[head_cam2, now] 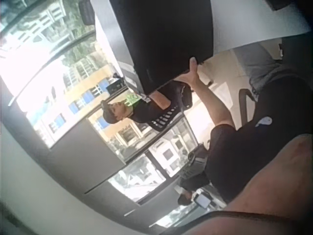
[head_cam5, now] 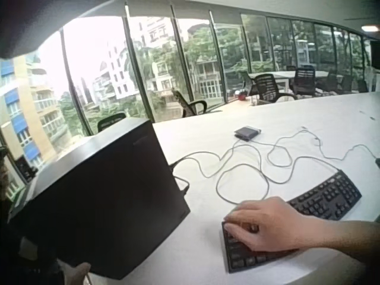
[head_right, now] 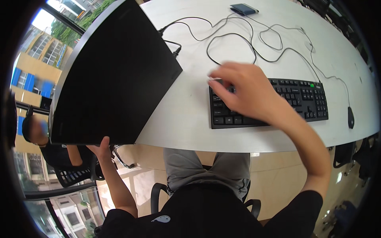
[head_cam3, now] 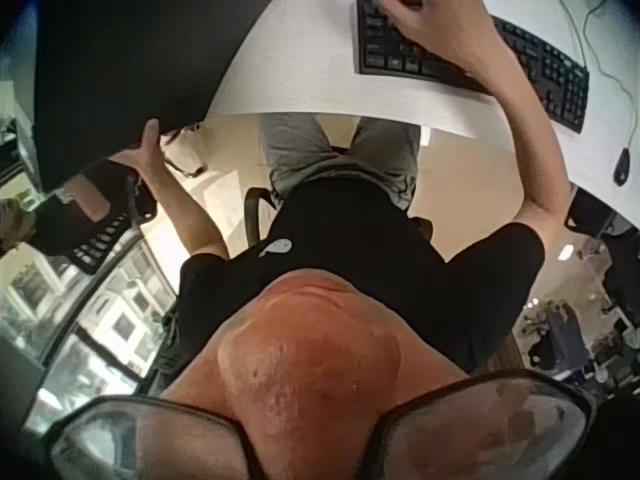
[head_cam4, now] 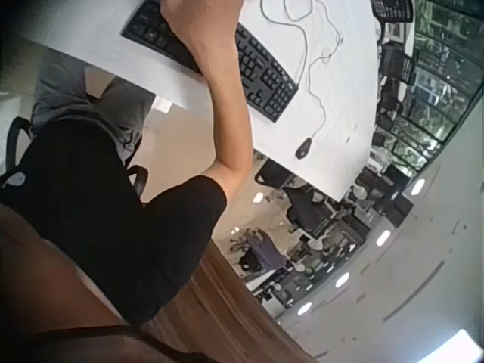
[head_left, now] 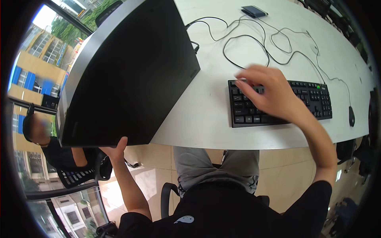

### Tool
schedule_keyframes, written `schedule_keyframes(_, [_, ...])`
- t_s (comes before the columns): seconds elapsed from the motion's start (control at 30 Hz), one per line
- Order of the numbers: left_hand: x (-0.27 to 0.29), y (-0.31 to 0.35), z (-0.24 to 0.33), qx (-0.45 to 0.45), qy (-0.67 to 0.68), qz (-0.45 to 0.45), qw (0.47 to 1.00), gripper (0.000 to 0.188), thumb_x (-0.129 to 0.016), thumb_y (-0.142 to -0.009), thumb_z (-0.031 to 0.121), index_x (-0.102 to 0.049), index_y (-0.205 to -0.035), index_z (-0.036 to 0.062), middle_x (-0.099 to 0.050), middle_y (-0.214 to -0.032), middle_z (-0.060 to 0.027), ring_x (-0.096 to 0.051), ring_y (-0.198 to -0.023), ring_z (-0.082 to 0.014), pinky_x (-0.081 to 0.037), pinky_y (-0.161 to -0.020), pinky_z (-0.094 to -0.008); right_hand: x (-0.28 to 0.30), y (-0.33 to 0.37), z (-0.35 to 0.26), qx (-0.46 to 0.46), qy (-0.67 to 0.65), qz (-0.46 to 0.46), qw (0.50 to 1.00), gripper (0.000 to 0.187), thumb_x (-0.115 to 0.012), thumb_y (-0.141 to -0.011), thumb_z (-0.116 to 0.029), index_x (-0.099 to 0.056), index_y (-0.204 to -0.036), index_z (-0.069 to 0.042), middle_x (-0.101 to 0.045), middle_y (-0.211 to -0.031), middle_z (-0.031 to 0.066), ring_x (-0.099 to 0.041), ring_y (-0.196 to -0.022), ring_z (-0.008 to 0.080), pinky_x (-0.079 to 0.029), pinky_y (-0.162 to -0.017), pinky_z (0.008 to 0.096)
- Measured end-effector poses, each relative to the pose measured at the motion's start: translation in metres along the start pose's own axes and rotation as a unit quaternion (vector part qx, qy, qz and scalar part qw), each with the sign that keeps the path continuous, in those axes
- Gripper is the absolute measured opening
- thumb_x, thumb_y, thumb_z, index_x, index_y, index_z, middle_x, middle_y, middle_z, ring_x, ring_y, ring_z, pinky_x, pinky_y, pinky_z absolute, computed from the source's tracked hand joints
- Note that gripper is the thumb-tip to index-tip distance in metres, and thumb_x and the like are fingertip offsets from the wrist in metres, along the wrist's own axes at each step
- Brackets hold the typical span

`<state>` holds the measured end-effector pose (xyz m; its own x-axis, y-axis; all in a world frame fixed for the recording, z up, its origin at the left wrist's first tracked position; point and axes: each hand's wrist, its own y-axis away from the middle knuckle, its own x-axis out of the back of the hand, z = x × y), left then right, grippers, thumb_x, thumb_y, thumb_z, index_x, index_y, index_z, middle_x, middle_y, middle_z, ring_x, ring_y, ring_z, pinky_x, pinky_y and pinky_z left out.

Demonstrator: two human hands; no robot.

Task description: Reassembling a computer tower by closing the side panel and connecting peripheral cables.

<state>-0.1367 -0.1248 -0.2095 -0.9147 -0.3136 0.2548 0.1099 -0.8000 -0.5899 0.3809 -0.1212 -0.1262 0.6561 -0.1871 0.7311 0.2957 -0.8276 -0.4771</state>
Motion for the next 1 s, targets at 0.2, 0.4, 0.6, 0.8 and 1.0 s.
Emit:
schedule_keyframes(0.2, [0.057, -0.006, -0.021, 0.056, -0.049, 0.06, 0.995, 0.095, -0.083, -0.091, 0.035, -0.032, -0.163, -0.0018, -0.052, -0.153, -0.0195, -0.057, -0.137, -0.0305, -0.046, -0.118, -0.0446, -0.045, -0.076, 0.065, 0.059, 0.112, -0.058, 0.99, 0.028, -0.071, -0.101, -0.02, -0.077, -0.125, -0.008, -0.073, -0.132, 0.0078, -0.076, -0.102, 0.0295, -0.061, -0.09, 0.0422])
schedule_keyframes(0.4, [0.057, -0.13, 0.187, -0.198, -0.179, 0.052, 0.962, 0.09, -0.034, -0.103, 0.067, -0.039, -0.165, 0.0023, -0.049, -0.163, -0.0264, -0.047, -0.152, -0.0408, -0.034, -0.128, -0.0604, -0.084, -0.138, 0.097, 0.121, 0.044, -0.16, 0.979, 0.031, -0.071, -0.101, -0.014, -0.07, -0.131, -0.004, -0.066, -0.146, 0.01, -0.072, -0.112, 0.0343, -0.057, -0.098, 0.0454])
schedule_keyframes(0.6, [-0.04, -0.196, 0.245, -0.221, -0.381, -0.236, 0.866, 0.063, -0.052, -0.107, 0.045, -0.058, -0.154, 0.0028, -0.06, -0.157, -0.0196, -0.057, -0.145, -0.0351, -0.04, -0.122, -0.0495, -0.088, -0.156, 0.107, 0.054, 0.008, -0.287, 0.956, 0.019, -0.075, -0.094, -0.006, -0.075, -0.114, -0.007, -0.073, -0.114, 0.0147, -0.069, -0.108, 0.0395, -0.055, -0.091, 0.0489])
schedule_keyframes(0.8, [-0.125, -0.211, 0.272, -0.065, -0.525, -0.364, 0.767, 0.083, -0.049, -0.111, 0.061, -0.039, -0.165, -0.0013, -0.047, -0.165, -0.0254, -0.045, -0.154, -0.0399, -0.032, -0.128, -0.0457, -0.087, -0.172, 0.103, 0.066, -0.029, -0.31, 0.948, 0.035, -0.072, -0.087, 0.005, -0.08, -0.116, -0.011, -0.081, -0.11, 0.0076, -0.073, -0.099, 0.0357, -0.058, -0.085, 0.0465])
schedule_keyframes(1.0, [-0.147, -0.219, 0.251, -0.074, -0.489, -0.36, 0.791, 0.085, -0.042, -0.114, 0.061, -0.032, -0.168, -0.0043, -0.036, -0.172, -0.0261, -0.033, -0.161, -0.0394, -0.025, -0.132, -0.0458, -0.084, -0.186, 0.1, 0.089, 0.093, -0.341, 0.931, 0.047, -0.071, -0.083, 0.0, -0.083, -0.123, -0.021, -0.081, -0.106, 0.0013, -0.075, -0.101, 0.0253, -0.06, -0.084, 0.0393])
